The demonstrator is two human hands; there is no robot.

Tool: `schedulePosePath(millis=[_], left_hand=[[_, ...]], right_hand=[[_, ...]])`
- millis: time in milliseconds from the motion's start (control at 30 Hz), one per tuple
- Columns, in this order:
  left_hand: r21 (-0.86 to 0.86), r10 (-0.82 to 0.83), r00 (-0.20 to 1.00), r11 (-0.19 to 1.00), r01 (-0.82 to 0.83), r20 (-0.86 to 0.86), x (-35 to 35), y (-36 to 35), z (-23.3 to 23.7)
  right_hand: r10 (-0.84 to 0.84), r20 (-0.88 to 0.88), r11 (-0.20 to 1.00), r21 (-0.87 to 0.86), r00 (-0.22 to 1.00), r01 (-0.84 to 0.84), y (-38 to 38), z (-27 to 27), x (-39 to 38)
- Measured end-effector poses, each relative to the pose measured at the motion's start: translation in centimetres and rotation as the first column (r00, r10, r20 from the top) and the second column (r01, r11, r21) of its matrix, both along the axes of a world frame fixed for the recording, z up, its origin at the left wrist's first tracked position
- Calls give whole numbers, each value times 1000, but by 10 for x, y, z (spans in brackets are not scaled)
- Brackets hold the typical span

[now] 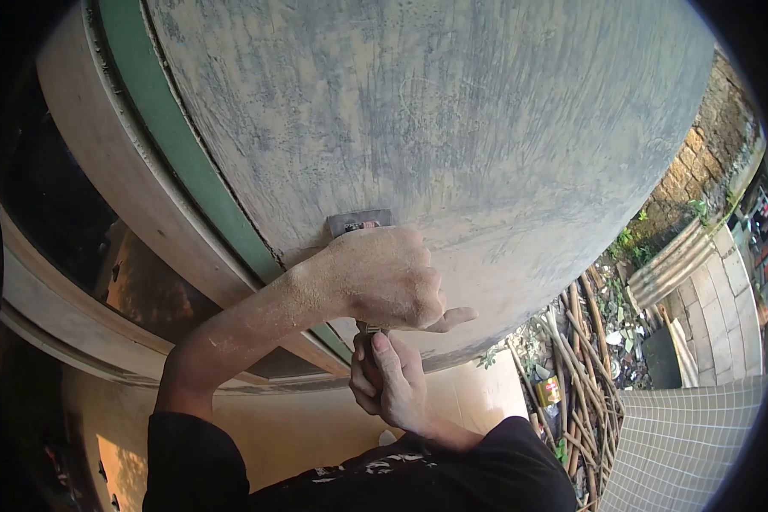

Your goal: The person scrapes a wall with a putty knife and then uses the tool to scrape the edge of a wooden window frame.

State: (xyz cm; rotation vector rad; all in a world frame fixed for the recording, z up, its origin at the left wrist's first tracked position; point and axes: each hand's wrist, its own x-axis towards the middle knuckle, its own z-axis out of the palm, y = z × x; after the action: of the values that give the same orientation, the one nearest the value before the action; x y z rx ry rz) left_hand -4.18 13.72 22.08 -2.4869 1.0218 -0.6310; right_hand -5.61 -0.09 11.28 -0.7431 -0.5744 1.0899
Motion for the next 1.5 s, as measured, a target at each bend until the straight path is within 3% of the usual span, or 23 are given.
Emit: schedulePosePath(millis=[100,233,333,400,433,467,567,667,733,833,933,1033,1100,1233,1300,1500], left_hand=[[-117,27,997,993,-36,-77,-3,-4,15],[-108,16,998,994,-10,63,-6,-5,28],[-101,2,996,995,7,88,-9,-2,7],[-134,26,1000,991,-26,2,-9,-3,-5],[-152,-41,992,987,59,121,-4,-1,-8],[-153,-45,991,986,64,123,-4,-2,-7],[-212,-24,1000,977,22,-7,-4,-3,1],[-183,2,999,983,6,43,3,-3,20],[-50,-15,969,998,28,247,11,-4,42],[-117,44,985,993,-25,164,8,-8,33],[-143,130,991,981,-129,-4,5,-7,-16],[-197,66,998,978,-61,17,8,-10,-5],[-93,112,992,990,-106,53,11,-11,-5],[-141,139,990,980,-139,-8,9,-15,3],[-155,232,969,958,-243,-88,8,-19,5],[-170,243,966,952,-255,-87,8,-20,3]], right_hand=[[12,47,1000,13,999,-12,-5,18,-1],[5,95,1000,17,995,-7,1,27,-1],[-24,88,1000,17,996,22,-1,15,-13],[-38,98,998,-47,995,43,-3,4,-11],[-44,86,998,-38,995,47,-3,3,-11],[-48,88,998,-38,995,52,-4,4,-12],[-15,47,999,-35,999,17,-4,10,-11],[-19,130,1000,10,991,17,-1,25,5],[-58,170,995,95,984,42,10,44,14],[-30,134,997,71,991,21,10,32,10],[-11,74,1000,16,997,10,-1,5,2],[20,70,999,-41,997,-17,-9,5,7],[37,50,998,-47,998,-34,-10,12,12],[100,3,995,-28,995,-100,-22,25,14],[98,-11,995,-32,995,-98,-21,23,13],[63,-13,998,-3,998,-63,-16,13,9]])
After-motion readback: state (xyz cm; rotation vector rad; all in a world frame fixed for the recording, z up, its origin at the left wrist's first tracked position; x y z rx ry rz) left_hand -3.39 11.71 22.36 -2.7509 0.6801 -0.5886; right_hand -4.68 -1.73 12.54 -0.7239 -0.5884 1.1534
